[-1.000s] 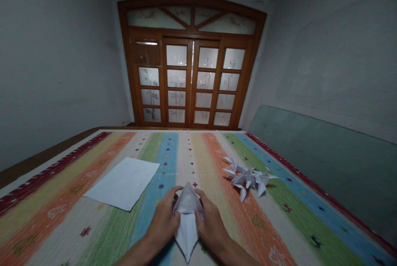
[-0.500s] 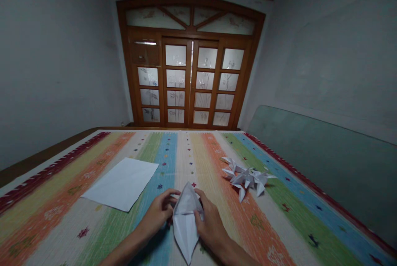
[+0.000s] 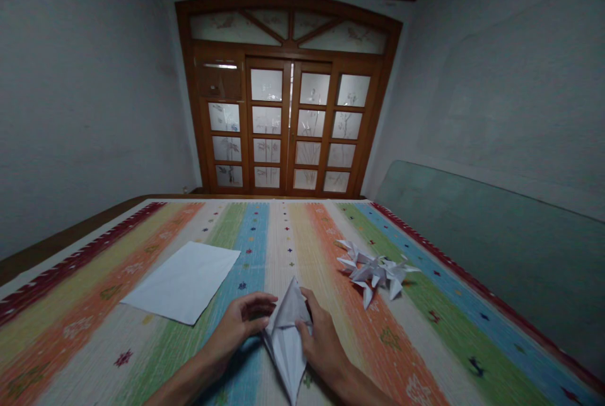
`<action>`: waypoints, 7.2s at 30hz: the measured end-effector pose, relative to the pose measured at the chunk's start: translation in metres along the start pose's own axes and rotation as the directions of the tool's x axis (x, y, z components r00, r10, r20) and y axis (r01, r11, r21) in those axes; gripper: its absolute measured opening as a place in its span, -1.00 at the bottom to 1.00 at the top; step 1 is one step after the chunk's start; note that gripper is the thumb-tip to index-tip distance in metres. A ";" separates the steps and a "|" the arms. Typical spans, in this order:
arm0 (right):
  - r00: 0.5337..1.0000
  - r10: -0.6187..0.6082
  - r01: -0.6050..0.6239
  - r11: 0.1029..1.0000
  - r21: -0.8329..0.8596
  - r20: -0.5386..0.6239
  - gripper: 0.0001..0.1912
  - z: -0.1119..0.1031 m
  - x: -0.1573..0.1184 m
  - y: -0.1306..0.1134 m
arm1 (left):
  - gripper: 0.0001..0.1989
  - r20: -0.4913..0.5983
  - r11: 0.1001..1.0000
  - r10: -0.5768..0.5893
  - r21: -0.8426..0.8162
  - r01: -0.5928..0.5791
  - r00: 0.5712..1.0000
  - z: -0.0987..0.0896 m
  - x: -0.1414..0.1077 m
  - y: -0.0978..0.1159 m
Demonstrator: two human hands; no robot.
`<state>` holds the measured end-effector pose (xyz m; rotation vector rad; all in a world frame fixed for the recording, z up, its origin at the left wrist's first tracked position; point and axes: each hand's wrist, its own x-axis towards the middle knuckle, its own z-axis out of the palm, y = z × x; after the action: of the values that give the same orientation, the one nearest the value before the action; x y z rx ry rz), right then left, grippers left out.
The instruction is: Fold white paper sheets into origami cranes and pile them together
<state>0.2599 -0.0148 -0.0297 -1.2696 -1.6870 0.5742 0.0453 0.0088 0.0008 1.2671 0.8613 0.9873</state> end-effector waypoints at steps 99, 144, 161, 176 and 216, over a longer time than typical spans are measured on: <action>0.942 0.008 -0.129 0.932 0.339 0.336 -0.29 -0.015 0.008 -0.007 | -0.83 0.018 0.680 0.179 0.720 -0.137 0.984 0.019 -0.015 -0.006; 0.983 0.126 -0.136 0.989 0.064 0.135 -0.86 -0.005 0.006 -0.022 | -0.86 0.034 0.655 0.212 0.737 -0.168 0.977 0.021 -0.016 -0.011; 0.991 0.087 -0.085 0.996 -0.020 0.105 -0.81 -0.001 0.003 -0.019 | -0.82 -0.028 0.654 0.199 0.748 -0.112 0.980 0.027 -0.013 -0.008; 0.992 0.005 0.000 0.999 -0.036 0.125 -0.80 -0.001 0.001 -0.022 | -0.52 -0.052 0.706 0.247 0.694 -0.142 0.968 0.038 -0.010 -0.003; 0.966 -0.189 0.199 0.979 -0.041 0.175 -0.83 0.001 -0.006 -0.014 | -0.52 -0.079 0.795 0.269 0.581 -0.175 0.960 0.040 -0.015 0.003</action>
<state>0.2527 -0.0251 -0.0216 -1.1044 -1.9576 0.5301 0.0768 -0.0191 0.0078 1.8565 1.2102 1.0649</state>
